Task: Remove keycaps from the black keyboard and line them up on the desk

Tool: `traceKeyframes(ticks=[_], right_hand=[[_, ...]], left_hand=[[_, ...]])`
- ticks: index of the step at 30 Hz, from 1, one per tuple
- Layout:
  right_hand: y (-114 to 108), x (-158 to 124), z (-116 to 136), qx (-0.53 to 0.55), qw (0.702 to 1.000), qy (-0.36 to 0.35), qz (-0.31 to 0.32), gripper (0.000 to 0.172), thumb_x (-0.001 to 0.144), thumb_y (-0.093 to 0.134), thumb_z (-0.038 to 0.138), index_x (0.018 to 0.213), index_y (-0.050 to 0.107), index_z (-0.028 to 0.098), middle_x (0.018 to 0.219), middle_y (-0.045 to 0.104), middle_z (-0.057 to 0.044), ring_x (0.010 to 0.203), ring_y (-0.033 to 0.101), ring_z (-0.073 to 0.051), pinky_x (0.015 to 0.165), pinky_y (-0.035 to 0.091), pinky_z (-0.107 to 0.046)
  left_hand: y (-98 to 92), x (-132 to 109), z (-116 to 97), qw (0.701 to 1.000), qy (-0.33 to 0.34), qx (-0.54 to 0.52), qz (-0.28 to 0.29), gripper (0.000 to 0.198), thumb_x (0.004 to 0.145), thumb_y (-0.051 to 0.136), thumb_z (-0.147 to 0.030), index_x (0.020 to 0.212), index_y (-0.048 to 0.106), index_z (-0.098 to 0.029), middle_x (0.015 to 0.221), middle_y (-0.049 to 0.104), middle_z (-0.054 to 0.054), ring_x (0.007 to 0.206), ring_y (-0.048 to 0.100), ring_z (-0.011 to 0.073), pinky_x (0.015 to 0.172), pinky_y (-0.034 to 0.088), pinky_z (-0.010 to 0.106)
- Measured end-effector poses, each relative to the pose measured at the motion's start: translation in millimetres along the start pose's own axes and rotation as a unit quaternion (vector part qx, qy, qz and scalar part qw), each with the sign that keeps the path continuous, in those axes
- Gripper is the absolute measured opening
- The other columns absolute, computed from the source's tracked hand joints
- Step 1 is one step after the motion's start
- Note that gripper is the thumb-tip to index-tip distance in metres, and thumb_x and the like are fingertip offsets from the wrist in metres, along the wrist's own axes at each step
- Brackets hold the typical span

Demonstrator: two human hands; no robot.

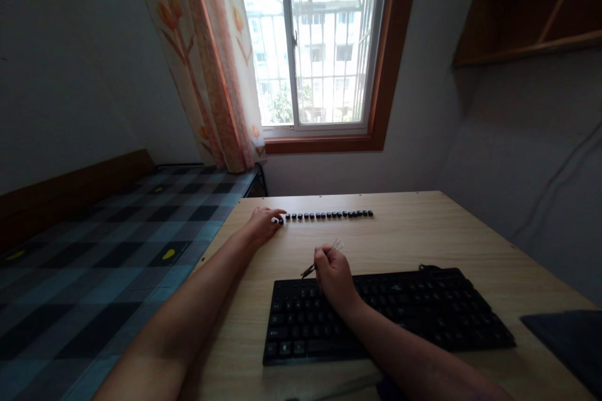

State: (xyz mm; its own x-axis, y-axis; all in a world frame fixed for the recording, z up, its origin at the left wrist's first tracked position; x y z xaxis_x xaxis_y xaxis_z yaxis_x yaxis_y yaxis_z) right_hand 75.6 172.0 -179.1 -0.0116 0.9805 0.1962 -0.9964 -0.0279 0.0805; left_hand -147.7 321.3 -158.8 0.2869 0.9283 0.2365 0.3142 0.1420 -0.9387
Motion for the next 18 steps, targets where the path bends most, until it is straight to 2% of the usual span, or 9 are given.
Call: traceKeyframes(ticks=[3, 6, 8, 10, 12, 14, 18], right_hand=[[-0.6, -0.1, 0.2, -0.011, 1.0, -0.003, 0.003, 0.033, 0.091, 0.046, 0.042, 0.065, 0.048, 0.02, 0.042, 0.042, 0.007, 0.035, 0.037, -0.009, 0.04, 0.031, -0.021], [-1.7, -2.1, 4.6, -0.04, 0.999, -0.028, 0.006, 0.034, 0.09, 0.045, 0.038, 0.062, 0.048, 0.02, 0.045, 0.042, 0.006, 0.04, 0.039, -0.01, 0.044, 0.032, -0.022], [-1.7, -5.0, 8.8, -0.063, 0.996, -0.056, 0.019, 0.035, 0.09, 0.045, 0.037, 0.06, 0.048, 0.02, 0.048, 0.044, 0.005, 0.044, 0.042, -0.01, 0.048, 0.034, -0.022], [-0.9, -8.9, 12.6, -0.09, 0.992, -0.083, 0.036, 0.035, 0.091, 0.045, 0.035, 0.06, 0.049, 0.019, 0.05, 0.046, 0.004, 0.048, 0.045, -0.011, 0.052, 0.035, -0.023], [0.4, -13.3, 15.3, -0.121, 0.985, -0.109, 0.053, 0.035, 0.091, 0.045, 0.033, 0.059, 0.048, 0.019, 0.05, 0.045, 0.004, 0.048, 0.044, -0.011, 0.052, 0.033, -0.023], [1.8, -17.2, 17.5, -0.15, 0.977, -0.138, 0.068, 0.035, 0.091, 0.047, 0.031, 0.059, 0.047, 0.019, 0.05, 0.044, 0.004, 0.048, 0.043, -0.01, 0.053, 0.031, -0.024], [1.0, -19.9, 19.8, -0.185, 0.966, -0.171, 0.055, 0.031, 0.092, 0.045, 0.028, 0.065, 0.056, 0.018, 0.055, 0.052, 0.002, 0.053, 0.05, -0.012, 0.056, 0.033, -0.024]], left_hand=[[-9.3, 0.7, -4.4, 0.999, 0.022, -0.023, -0.01, 0.043, 0.076, 0.068, -0.022, 0.118, 0.065, -0.027, 0.111, 0.073, 0.002, 0.111, 0.058, 0.0263, 0.106, 0.032, 0.045], [-25.4, -3.6, -21.6, 0.989, 0.047, -0.109, -0.092, 0.045, 0.078, 0.068, -0.03, 0.122, 0.063, -0.022, 0.124, 0.066, 0.009, 0.113, 0.058, 0.0258, 0.102, 0.04, 0.042], [-32.5, -10.4, -39.3, 0.969, 0.035, -0.186, -0.16, 0.04, 0.083, 0.061, -0.034, 0.121, 0.063, -0.02, 0.121, 0.067, 0.009, 0.11, 0.061, 0.0238, 0.098, 0.044, 0.04], [-30.5, -19.2, -59.8, 0.945, 0.01, -0.268, -0.187, 0.032, 0.086, 0.056, -0.032, 0.113, 0.065, -0.018, 0.112, 0.07, 0.009, 0.099, 0.065, 0.021, 0.091, 0.049, 0.037], [-18.5, -28.3, -80.8, 0.933, -0.006, -0.327, -0.151, 0.027, 0.085, 0.057, -0.029, 0.107, 0.067, -0.017, 0.101, 0.072, 0.009, 0.091, 0.067, 0.0195, 0.083, 0.052, 0.034], [-1.3, -37.8, -97.6, 0.933, -0.022, -0.347, -0.095, 0.023, 0.083, 0.058, -0.025, 0.102, 0.069, -0.016, 0.093, 0.073, 0.008, 0.085, 0.067, 0.0183, 0.079, 0.053, 0.031], [29.2, -54.5, -112.8, 0.947, -0.065, -0.314, -0.019, 0.021, 0.079, 0.056, -0.015, 0.093, 0.072, -0.016, 0.084, 0.073, 0.005, 0.079, 0.067, 0.0168, 0.073, 0.052, 0.027]])
Point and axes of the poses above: each hand's wrist, its own x-axis towards the middle knuckle, its own y-axis out of the palm, z = x × y, the point moved 3 cm from there along x, towards the middle knuckle
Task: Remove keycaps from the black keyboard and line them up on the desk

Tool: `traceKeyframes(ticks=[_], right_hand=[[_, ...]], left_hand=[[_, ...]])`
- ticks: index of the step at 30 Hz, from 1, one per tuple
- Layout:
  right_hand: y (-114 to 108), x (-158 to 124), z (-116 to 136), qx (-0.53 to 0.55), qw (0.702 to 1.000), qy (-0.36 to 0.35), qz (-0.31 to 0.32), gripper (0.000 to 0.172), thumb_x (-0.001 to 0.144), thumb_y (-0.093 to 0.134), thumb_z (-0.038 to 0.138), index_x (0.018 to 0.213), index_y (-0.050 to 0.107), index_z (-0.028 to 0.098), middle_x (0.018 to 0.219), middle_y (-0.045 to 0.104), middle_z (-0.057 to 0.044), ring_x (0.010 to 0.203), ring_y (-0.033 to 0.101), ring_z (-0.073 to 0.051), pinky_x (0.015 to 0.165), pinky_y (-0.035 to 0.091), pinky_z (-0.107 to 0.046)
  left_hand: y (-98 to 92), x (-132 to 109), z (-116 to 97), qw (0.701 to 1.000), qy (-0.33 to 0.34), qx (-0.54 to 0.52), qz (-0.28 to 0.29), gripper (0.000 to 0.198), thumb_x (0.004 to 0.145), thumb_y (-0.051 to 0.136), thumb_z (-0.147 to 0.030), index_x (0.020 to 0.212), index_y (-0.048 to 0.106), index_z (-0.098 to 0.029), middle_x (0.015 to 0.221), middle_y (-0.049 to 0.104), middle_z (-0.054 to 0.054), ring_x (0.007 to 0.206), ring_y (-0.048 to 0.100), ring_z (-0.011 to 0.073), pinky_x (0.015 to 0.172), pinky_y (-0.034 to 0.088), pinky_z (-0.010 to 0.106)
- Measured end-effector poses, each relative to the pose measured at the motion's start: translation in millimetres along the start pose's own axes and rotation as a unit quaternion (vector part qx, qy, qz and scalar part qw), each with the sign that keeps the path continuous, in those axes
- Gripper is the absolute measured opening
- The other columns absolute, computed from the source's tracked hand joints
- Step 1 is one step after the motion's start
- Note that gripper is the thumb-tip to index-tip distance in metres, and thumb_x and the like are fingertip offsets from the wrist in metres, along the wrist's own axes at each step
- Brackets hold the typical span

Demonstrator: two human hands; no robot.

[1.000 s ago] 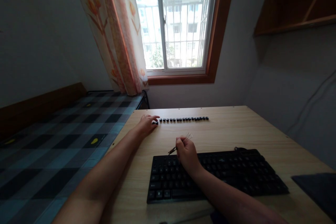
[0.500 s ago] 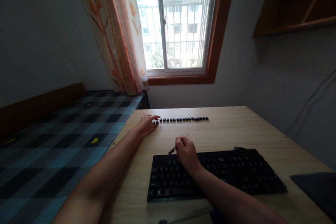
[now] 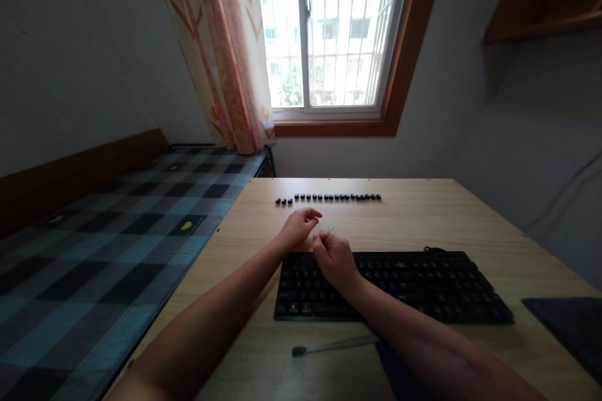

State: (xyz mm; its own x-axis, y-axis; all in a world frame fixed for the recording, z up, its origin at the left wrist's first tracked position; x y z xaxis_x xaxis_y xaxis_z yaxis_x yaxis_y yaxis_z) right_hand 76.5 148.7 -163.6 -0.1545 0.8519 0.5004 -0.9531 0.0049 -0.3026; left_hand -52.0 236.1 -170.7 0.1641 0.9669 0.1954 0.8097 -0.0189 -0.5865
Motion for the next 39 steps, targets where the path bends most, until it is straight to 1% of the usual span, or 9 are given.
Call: traceKeyframes(ticks=[4, 9, 15, 20, 22, 26, 31, 36, 39], right_hand=[[-0.2, 3.5, -2.7, -0.042, 0.999, 0.019, 0.012, 0.031, 0.093, 0.043, 0.03, 0.073, 0.062, 0.017, 0.061, 0.061, -0.002, 0.058, 0.056, -0.015, 0.059, 0.036, -0.025], [-0.7, 10.2, -6.1, -0.06, 0.997, 0.032, 0.042, 0.032, 0.092, 0.042, 0.03, 0.068, 0.059, 0.018, 0.059, 0.058, -0.002, 0.058, 0.055, -0.016, 0.058, 0.034, -0.026], [-0.4, 5.5, 5.2, -0.074, 0.992, -0.034, 0.095, 0.028, 0.09, 0.046, 0.026, 0.064, 0.057, 0.019, 0.058, 0.058, -0.001, 0.055, 0.049, -0.014, 0.056, 0.032, -0.025], [5.9, -7.2, 13.2, -0.127, 0.98, -0.095, 0.119, 0.027, 0.086, 0.053, 0.026, 0.06, 0.053, 0.02, 0.052, 0.049, 0.001, 0.047, 0.039, -0.011, 0.053, 0.027, -0.024], [6.2, -9.2, 12.1, -0.126, 0.98, -0.098, 0.115, 0.029, 0.088, 0.051, 0.027, 0.06, 0.052, 0.02, 0.052, 0.049, 0.001, 0.047, 0.04, -0.011, 0.053, 0.027, -0.024], [0.2, -6.3, 7.6, -0.078, 0.992, -0.07, 0.065, 0.032, 0.091, 0.045, 0.029, 0.062, 0.052, 0.02, 0.056, 0.053, 0.0, 0.053, 0.047, -0.013, 0.056, 0.033, -0.025], [-7.4, -3.2, 0.5, 0.001, 0.999, 0.036, -0.005, 0.033, 0.094, 0.042, 0.037, 0.071, 0.058, 0.02, 0.047, 0.051, 0.003, 0.046, 0.05, -0.014, 0.052, 0.038, -0.025], [-6.8, -0.3, -1.0, 0.051, 0.996, 0.071, -0.01, 0.034, 0.094, 0.042, 0.041, 0.072, 0.057, 0.02, 0.042, 0.048, 0.005, 0.037, 0.049, -0.013, 0.044, 0.038, -0.023], [-13.5, 6.7, 6.6, 0.071, 0.994, 0.077, -0.008, 0.033, 0.093, 0.044, 0.042, 0.074, 0.058, 0.019, 0.042, 0.048, 0.006, 0.035, 0.048, -0.012, 0.039, 0.037, -0.022]], left_hand=[[9.0, -9.7, 2.2, 0.998, -0.015, 0.053, 0.024, 0.021, 0.078, 0.055, -0.015, 0.089, 0.073, -0.016, 0.083, 0.073, 0.005, 0.079, 0.066, 0.0178, 0.071, 0.051, 0.027], [8.2, -16.5, -8.5, 0.989, 0.048, 0.117, 0.082, 0.021, 0.075, 0.06, -0.018, 0.092, 0.073, -0.017, 0.089, 0.074, 0.005, 0.083, 0.066, 0.0197, 0.075, 0.051, 0.029], [14.9, -17.2, -4.4, 0.964, 0.057, 0.234, 0.114, 0.021, 0.079, 0.058, -0.019, 0.093, 0.072, -0.021, 0.091, 0.072, 0.004, 0.085, 0.064, 0.0201, 0.078, 0.049, 0.03], [20.7, -15.5, 1.6, 0.952, 0.057, 0.286, 0.096, 0.024, 0.083, 0.055, -0.018, 0.098, 0.073, -0.023, 0.098, 0.07, 0.006, 0.09, 0.063, 0.0213, 0.081, 0.049, 0.031], [19.9, -16.6, -0.2, 0.95, 0.06, 0.291, 0.098, 0.023, 0.083, 0.055, -0.018, 0.098, 0.072, -0.023, 0.096, 0.069, 0.006, 0.088, 0.063, 0.0211, 0.08, 0.049, 0.031], [14.9, -21.0, -9.2, 0.948, 0.052, 0.289, 0.119, 0.02, 0.08, 0.06, -0.021, 0.097, 0.072, -0.022, 0.092, 0.069, 0.006, 0.085, 0.063, 0.0213, 0.076, 0.049, 0.031], [12.0, -25.3, -17.7, 0.949, 0.065, 0.292, 0.102, 0.017, 0.083, 0.056, -0.025, 0.089, 0.072, -0.02, 0.091, 0.068, 0.007, 0.085, 0.062, 0.0218, 0.075, 0.049, 0.031], [15.0, -24.1, -13.4, 0.948, 0.079, 0.297, 0.086, 0.02, 0.086, 0.051, -0.026, 0.087, 0.071, -0.02, 0.089, 0.068, 0.007, 0.082, 0.062, 0.0224, 0.073, 0.049, 0.032], [16.0, -21.8, -9.7, 0.949, 0.085, 0.29, 0.088, 0.021, 0.086, 0.051, -0.022, 0.09, 0.071, -0.021, 0.09, 0.068, 0.007, 0.083, 0.063, 0.0224, 0.074, 0.049, 0.032]])
Point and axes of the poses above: each hand's wrist, its own x-axis towards the middle knuckle, its own y-axis out of the palm, z = x × y, the point moved 3 cm from there along x, towards the middle knuckle
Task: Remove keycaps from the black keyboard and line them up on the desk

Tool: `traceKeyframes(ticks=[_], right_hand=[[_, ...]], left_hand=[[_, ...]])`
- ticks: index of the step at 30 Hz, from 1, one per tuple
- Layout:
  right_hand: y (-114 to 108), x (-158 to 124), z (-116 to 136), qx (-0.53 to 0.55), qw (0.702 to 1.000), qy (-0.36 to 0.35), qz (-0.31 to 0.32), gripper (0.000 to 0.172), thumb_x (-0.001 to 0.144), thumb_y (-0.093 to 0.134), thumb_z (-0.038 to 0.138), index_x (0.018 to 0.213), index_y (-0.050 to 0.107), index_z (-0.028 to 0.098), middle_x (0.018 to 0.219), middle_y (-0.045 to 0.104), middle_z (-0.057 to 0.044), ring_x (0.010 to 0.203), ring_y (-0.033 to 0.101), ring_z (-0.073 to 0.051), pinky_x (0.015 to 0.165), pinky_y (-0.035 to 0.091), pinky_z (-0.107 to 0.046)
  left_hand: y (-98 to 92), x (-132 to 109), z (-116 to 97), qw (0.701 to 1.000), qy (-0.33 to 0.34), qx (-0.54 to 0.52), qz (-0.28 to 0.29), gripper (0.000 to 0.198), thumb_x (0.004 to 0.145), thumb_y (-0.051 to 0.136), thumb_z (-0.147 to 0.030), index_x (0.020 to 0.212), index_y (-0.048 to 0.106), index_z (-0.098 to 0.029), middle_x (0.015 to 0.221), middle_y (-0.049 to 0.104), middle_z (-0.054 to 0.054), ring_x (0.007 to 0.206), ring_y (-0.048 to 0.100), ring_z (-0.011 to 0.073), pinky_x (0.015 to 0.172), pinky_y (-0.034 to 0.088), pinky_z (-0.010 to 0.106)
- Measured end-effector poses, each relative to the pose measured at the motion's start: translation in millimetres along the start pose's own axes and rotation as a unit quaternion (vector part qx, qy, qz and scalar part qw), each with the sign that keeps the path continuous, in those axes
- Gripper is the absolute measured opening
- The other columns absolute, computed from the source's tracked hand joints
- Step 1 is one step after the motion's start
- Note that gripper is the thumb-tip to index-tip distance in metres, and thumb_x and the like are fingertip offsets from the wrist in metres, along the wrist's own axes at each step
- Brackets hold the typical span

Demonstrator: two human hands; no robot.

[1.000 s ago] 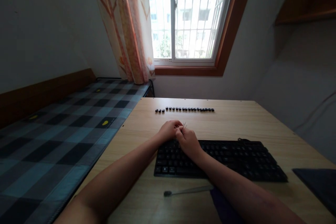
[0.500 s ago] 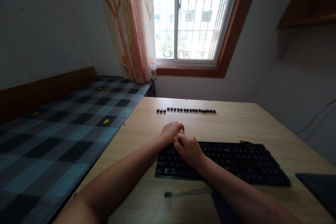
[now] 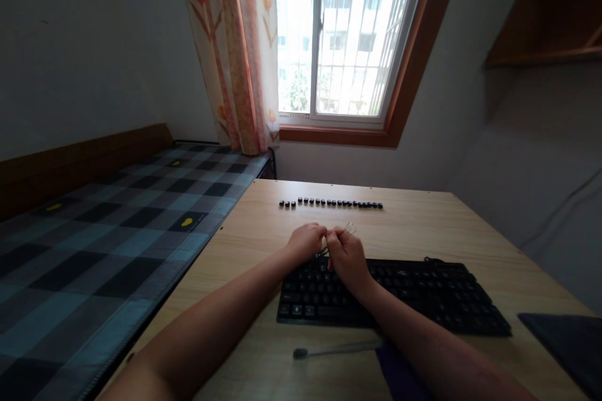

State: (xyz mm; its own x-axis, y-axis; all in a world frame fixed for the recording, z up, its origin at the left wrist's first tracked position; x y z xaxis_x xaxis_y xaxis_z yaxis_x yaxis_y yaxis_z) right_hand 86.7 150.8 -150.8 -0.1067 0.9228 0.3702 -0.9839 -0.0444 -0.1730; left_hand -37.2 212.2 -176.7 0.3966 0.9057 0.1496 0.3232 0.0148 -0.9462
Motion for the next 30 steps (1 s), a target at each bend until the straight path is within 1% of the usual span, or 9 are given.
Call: traceKeyframes(ticks=[3, 6, 9, 12, 16, 19, 22, 26, 30], right_hand=[[-20.1, 4.2, 15.5, -0.007, 1.0, -0.005, 0.009, 0.033, 0.093, 0.046, 0.042, 0.07, 0.056, 0.02, 0.041, 0.047, 0.006, 0.033, 0.046, -0.011, 0.037, 0.036, -0.022], [-56.9, 1.4, 23.1, -0.053, 0.998, -0.018, -0.007, 0.035, 0.093, 0.049, 0.042, 0.065, 0.053, 0.02, 0.041, 0.048, 0.005, 0.035, 0.048, -0.012, 0.038, 0.037, -0.022], [-95.4, -8.9, 13.4, -0.071, 0.997, -0.012, -0.024, 0.035, 0.092, 0.053, 0.046, 0.069, 0.055, 0.02, 0.046, 0.052, 0.003, 0.038, 0.051, -0.012, 0.041, 0.04, -0.023], [-118.5, -21.5, -4.5, -0.054, 0.998, 0.004, -0.024, 0.034, 0.09, 0.056, 0.05, 0.074, 0.056, 0.02, 0.051, 0.055, 0.002, 0.041, 0.053, -0.013, 0.043, 0.041, -0.024], [-122.0, -33.2, -15.2, -0.029, 1.0, 0.005, 0.009, 0.031, 0.092, 0.054, 0.05, 0.083, 0.058, 0.02, 0.053, 0.056, 0.003, 0.044, 0.052, -0.013, 0.045, 0.04, -0.024], [-116.8, -38.3, -11.2, -0.042, 0.998, -0.017, 0.046, 0.027, 0.093, 0.053, 0.045, 0.088, 0.06, 0.02, 0.056, 0.057, 0.002, 0.048, 0.053, -0.013, 0.049, 0.041, -0.024], [-114.6, -43.0, -8.3, -0.045, 0.997, -0.027, 0.049, 0.024, 0.095, 0.05, 0.042, 0.089, 0.06, 0.021, 0.059, 0.058, 0.002, 0.05, 0.053, -0.013, 0.051, 0.041, -0.024], [-115.5, -48.9, -9.5, -0.036, 0.998, -0.033, 0.046, 0.021, 0.096, 0.049, 0.038, 0.088, 0.059, 0.022, 0.058, 0.056, 0.003, 0.05, 0.052, -0.014, 0.05, 0.041, -0.025], [-119.2, -51.1, -11.2, -0.042, 0.998, -0.046, 0.033, 0.018, 0.095, 0.051, 0.035, 0.087, 0.061, 0.022, 0.059, 0.057, 0.002, 0.051, 0.054, -0.014, 0.052, 0.042, -0.025]], left_hand=[[0.2, 1.3, 1.0, 1.0, 0.018, -0.01, 0.0, 0.025, 0.084, 0.05, -0.017, 0.095, 0.072, -0.023, 0.091, 0.069, 0.006, 0.085, 0.063, 0.0219, 0.076, 0.048, 0.032], [-0.7, 2.8, 0.2, 0.999, 0.035, -0.019, -0.001, 0.029, 0.083, 0.049, -0.014, 0.096, 0.072, -0.024, 0.094, 0.07, 0.006, 0.089, 0.063, 0.0224, 0.081, 0.048, 0.033], [-1.8, 5.4, -0.1, 0.999, 0.031, -0.026, 0.001, 0.028, 0.084, 0.049, -0.014, 0.096, 0.072, -0.022, 0.098, 0.07, 0.007, 0.092, 0.064, 0.0232, 0.083, 0.049, 0.035], [-7.9, 6.6, -1.8, 1.0, 0.019, -0.02, -0.006, 0.025, 0.085, 0.051, -0.015, 0.097, 0.071, -0.021, 0.099, 0.07, 0.008, 0.09, 0.064, 0.0233, 0.082, 0.049, 0.035], [-31.7, -0.2, -20.1, 0.999, 0.045, -0.011, -0.021, 0.02, 0.088, 0.054, -0.022, 0.101, 0.069, -0.022, 0.1, 0.07, 0.007, 0.084, 0.065, 0.02, 0.079, 0.05, 0.033], [-55.4, -9.1, -50.8, 0.992, 0.107, -0.059, -0.023, 0.026, 0.087, 0.061, -0.031, 0.112, 0.065, -0.025, 0.109, 0.068, 0.004, 0.088, 0.065, 0.018, 0.08, 0.051, 0.031], [-70.8, -14.7, -83.9, 0.981, 0.177, -0.074, -0.009, 0.031, 0.087, 0.063, -0.03, 0.117, 0.063, -0.027, 0.116, 0.066, 0.004, 0.097, 0.064, 0.0183, 0.086, 0.05, 0.031], [-73.2, -13.5, -107.5, 0.977, 0.206, -0.029, 0.034, 0.02, 0.088, 0.059, -0.023, 0.103, 0.07, -0.026, 0.104, 0.07, 0.003, 0.089, 0.066, 0.0181, 0.08, 0.049, 0.03], [-73.7, -12.3, -112.3, 0.976, 0.211, -0.019, 0.047, 0.019, 0.086, 0.06, -0.021, 0.1, 0.071, -0.027, 0.097, 0.071, 0.002, 0.08, 0.066, 0.017, 0.074, 0.048, 0.029]])
Point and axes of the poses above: each hand's wrist, its own x-axis towards the middle knuckle, its own y-axis out of the palm, z = x × y, the point moved 3 cm from there along x, towards the middle knuckle
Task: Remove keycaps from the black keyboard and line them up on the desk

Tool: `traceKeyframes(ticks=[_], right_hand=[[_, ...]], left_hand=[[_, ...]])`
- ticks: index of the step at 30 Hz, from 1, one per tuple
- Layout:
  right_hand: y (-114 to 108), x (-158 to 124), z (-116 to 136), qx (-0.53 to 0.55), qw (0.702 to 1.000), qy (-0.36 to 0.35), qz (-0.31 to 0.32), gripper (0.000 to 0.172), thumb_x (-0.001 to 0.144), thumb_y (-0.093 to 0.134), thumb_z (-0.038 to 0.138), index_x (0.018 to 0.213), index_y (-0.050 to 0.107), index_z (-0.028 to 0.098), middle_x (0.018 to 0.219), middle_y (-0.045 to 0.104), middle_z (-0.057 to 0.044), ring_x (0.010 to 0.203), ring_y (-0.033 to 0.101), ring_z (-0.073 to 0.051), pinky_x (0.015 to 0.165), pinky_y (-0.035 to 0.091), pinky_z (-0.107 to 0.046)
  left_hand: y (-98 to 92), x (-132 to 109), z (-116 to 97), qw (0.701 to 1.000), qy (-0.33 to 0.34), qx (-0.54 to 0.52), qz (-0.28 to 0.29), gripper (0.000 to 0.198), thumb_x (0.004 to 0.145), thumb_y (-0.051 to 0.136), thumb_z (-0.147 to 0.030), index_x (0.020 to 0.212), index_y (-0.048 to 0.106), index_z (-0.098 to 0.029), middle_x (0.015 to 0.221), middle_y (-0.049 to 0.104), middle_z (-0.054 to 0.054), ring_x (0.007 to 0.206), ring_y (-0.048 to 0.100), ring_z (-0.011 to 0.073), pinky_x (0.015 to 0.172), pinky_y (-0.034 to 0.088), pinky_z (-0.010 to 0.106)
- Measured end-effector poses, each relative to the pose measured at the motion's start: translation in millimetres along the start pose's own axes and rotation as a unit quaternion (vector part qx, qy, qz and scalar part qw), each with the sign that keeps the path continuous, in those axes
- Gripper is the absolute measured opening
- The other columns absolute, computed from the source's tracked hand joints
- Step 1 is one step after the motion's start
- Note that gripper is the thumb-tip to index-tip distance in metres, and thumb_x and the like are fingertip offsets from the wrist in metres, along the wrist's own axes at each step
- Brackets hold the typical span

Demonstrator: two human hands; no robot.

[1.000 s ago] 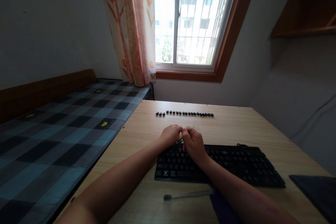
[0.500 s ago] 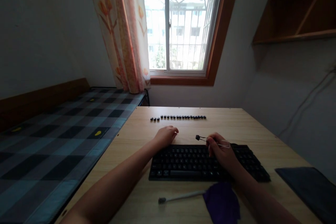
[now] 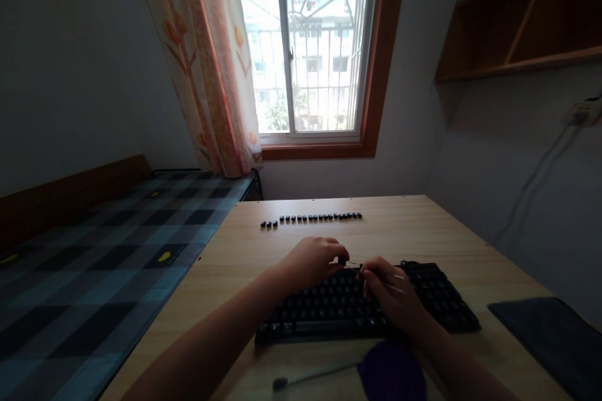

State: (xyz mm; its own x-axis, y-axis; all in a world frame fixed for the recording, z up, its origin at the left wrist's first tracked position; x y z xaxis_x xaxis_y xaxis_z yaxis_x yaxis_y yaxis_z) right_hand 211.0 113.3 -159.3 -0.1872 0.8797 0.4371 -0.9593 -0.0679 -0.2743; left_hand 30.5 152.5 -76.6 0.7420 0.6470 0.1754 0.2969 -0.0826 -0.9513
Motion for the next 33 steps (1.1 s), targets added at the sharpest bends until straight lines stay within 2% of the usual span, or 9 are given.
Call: traceKeyframes(ticks=[6, 10, 13, 16, 18, 20, 23, 27, 33], right_hand=[[1.7, -1.9, 4.1, -0.052, 0.998, -0.029, 0.008, 0.021, 0.095, 0.051, 0.033, 0.083, 0.063, 0.021, 0.062, 0.059, 0.0, 0.056, 0.056, -0.015, 0.055, 0.043, -0.026], [-3.1, -1.0, 6.5, -0.096, 0.993, -0.06, -0.018, 0.025, 0.097, 0.049, 0.034, 0.08, 0.062, 0.02, 0.062, 0.058, 0.001, 0.054, 0.055, -0.013, 0.053, 0.043, -0.024], [-14.8, 1.3, 2.3, -0.112, 0.988, -0.075, -0.07, 0.023, 0.097, 0.05, 0.033, 0.082, 0.062, 0.019, 0.06, 0.057, 0.002, 0.052, 0.055, -0.013, 0.051, 0.043, -0.023], [-26.1, 2.5, -3.0, -0.142, 0.98, -0.089, -0.106, 0.022, 0.096, 0.051, 0.031, 0.081, 0.061, 0.019, 0.059, 0.058, 0.002, 0.051, 0.056, -0.012, 0.05, 0.044, -0.022], [-31.1, 2.3, -5.2, -0.165, 0.974, -0.096, -0.118, 0.022, 0.096, 0.051, 0.031, 0.08, 0.061, 0.019, 0.06, 0.059, 0.002, 0.052, 0.057, -0.012, 0.051, 0.044, -0.022], [-34.4, 1.4, -6.3, -0.177, 0.971, -0.101, -0.125, 0.023, 0.096, 0.051, 0.03, 0.079, 0.062, 0.019, 0.059, 0.059, 0.002, 0.051, 0.057, -0.012, 0.051, 0.044, -0.022], [-37.7, -0.8, -8.1, -0.187, 0.967, -0.105, -0.138, 0.024, 0.096, 0.052, 0.03, 0.078, 0.062, 0.019, 0.059, 0.059, 0.002, 0.05, 0.057, -0.012, 0.051, 0.044, -0.022], [-39.7, -3.7, -12.4, -0.187, 0.965, -0.108, -0.147, 0.023, 0.096, 0.053, 0.03, 0.079, 0.063, 0.019, 0.063, 0.062, 0.001, 0.053, 0.058, -0.012, 0.052, 0.045, -0.022], [-39.6, -4.9, -15.9, -0.183, 0.968, -0.105, -0.138, 0.023, 0.096, 0.053, 0.03, 0.079, 0.063, 0.019, 0.065, 0.063, 0.001, 0.055, 0.06, -0.012, 0.053, 0.046, -0.022]], left_hand=[[-3.0, -5.0, 3.0, 1.0, -0.001, -0.026, -0.003, 0.018, 0.082, 0.065, -0.018, 0.097, 0.072, -0.026, 0.093, 0.071, 0.001, 0.081, 0.065, 0.0167, 0.073, 0.048, 0.028], [-6.6, -7.9, 19.4, 0.996, 0.015, -0.091, -0.018, 0.019, 0.085, 0.063, -0.019, 0.1, 0.072, -0.026, 0.093, 0.069, 0.001, 0.077, 0.064, 0.0137, 0.073, 0.048, 0.026], [-14.8, -8.9, 50.7, 0.993, -0.006, -0.084, -0.083, 0.02, 0.09, 0.057, -0.022, 0.102, 0.072, -0.027, 0.099, 0.068, 0.003, 0.081, 0.063, 0.0147, 0.077, 0.049, 0.028], [-22.8, -11.8, 97.2, 0.983, -0.066, -0.036, -0.168, 0.024, 0.092, 0.052, -0.023, 0.105, 0.072, -0.023, 0.101, 0.067, 0.006, 0.086, 0.063, 0.0178, 0.083, 0.049, 0.032], [-24.1, -16.2, 130.3, 0.97, -0.124, -0.002, -0.209, 0.023, 0.092, 0.05, -0.024, 0.098, 0.072, -0.021, 0.095, 0.067, 0.007, 0.089, 0.063, 0.0201, 0.084, 0.049, 0.034], [-20.9, -22.1, 158.5, 0.958, -0.167, 0.015, -0.231, 0.02, 0.09, 0.054, -0.025, 0.095, 0.071, -0.019, 0.094, 0.067, 0.007, 0.088, 0.063, 0.021, 0.083, 0.049, 0.035], [-10.1, -30.9, 184.7, 0.948, -0.183, 0.061, -0.253, 0.015, 0.086, 0.06, -0.024, 0.097, 0.07, -0.021, 0.096, 0.07, 0.006, 0.093, 0.062, 0.0234, 0.085, 0.048, 0.037], [9.4, -36.9, 196.9, 0.935, -0.19, 0.132, -0.268, 0.026, 0.084, 0.064, -0.021, 0.109, 0.067, -0.024, 0.097, 0.072, 0.005, 0.097, 0.061, 0.0251, 0.092, 0.043, 0.041], [27.5, -31.5, 204.4, 0.947, -0.15, 0.182, -0.218, 0.015, 0.083, 0.063, -0.023, 0.096, 0.071, -0.026, 0.089, 0.072, 0.004, 0.096, 0.061, 0.0236, 0.107, 0.03, 0.045]])
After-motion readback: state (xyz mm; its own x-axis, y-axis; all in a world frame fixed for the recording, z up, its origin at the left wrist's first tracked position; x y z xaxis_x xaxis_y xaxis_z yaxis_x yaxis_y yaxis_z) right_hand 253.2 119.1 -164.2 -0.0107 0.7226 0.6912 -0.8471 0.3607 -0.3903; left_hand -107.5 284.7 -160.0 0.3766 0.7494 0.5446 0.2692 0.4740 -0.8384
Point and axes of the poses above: each hand's wrist, its own x-axis towards the middle knuckle, its own y-axis out of the palm, z = x × y, the point moved 3 cm from there along x, towards the middle knuckle
